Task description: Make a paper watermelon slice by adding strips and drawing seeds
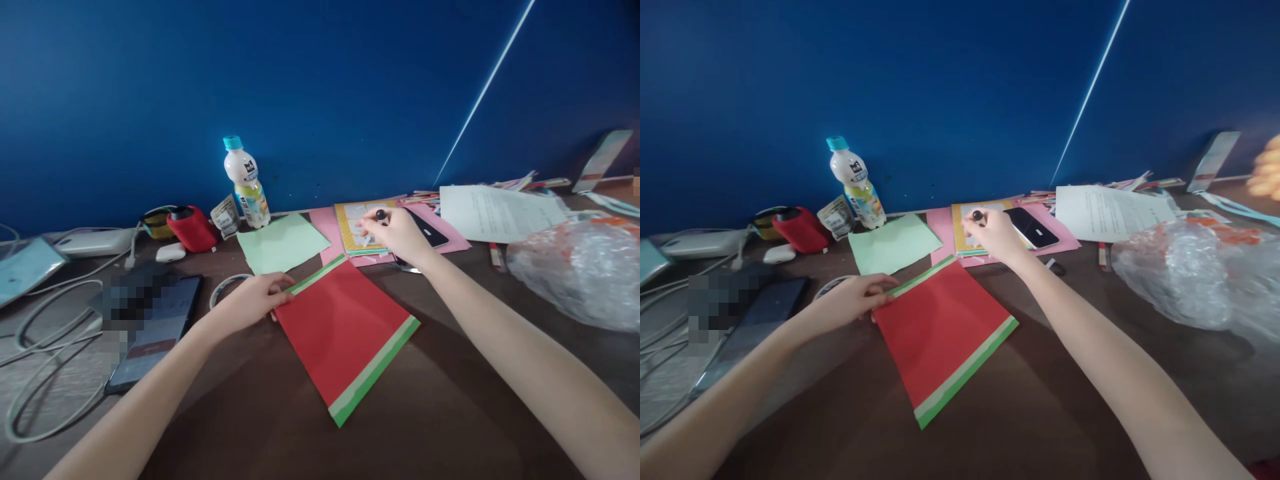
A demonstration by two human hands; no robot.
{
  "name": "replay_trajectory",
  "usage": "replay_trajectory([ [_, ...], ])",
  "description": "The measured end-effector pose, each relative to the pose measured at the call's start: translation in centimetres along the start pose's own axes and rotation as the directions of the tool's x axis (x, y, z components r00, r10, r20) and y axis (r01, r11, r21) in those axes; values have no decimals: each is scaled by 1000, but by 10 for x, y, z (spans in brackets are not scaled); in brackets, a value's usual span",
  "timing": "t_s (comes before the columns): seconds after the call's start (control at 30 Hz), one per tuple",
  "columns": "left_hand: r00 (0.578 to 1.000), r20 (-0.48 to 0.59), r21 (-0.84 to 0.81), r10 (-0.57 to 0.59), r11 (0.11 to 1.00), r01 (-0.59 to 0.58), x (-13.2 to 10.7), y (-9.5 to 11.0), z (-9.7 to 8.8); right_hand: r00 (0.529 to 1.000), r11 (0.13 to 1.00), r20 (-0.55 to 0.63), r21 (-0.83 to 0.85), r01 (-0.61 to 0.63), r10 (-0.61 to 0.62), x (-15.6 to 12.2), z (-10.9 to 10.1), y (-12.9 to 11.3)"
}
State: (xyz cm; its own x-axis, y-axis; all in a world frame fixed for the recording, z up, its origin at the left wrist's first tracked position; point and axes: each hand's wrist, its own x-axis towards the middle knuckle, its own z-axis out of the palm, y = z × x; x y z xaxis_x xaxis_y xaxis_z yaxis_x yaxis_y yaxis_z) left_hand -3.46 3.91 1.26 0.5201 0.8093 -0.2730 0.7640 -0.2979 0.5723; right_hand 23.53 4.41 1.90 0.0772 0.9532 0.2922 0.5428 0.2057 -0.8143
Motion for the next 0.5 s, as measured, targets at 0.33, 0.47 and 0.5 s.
replay_trajectory([
  [0.33, 941, -235, -181, 244, 940, -290, -15, 36, 17, 972, 949, 230, 314, -33, -42, -37, 13, -60],
  [0.47, 944, -222, -185, 243, 940, -286, -23, 44, 31, 903, 894, 417, 436, -98, -104, -49, 32, -62],
  [0.5, 947, -224, -184, 229, 945, -272, -24, 46, 32, 883, 884, 458, 450, -126, -107, -50, 35, -60],
])
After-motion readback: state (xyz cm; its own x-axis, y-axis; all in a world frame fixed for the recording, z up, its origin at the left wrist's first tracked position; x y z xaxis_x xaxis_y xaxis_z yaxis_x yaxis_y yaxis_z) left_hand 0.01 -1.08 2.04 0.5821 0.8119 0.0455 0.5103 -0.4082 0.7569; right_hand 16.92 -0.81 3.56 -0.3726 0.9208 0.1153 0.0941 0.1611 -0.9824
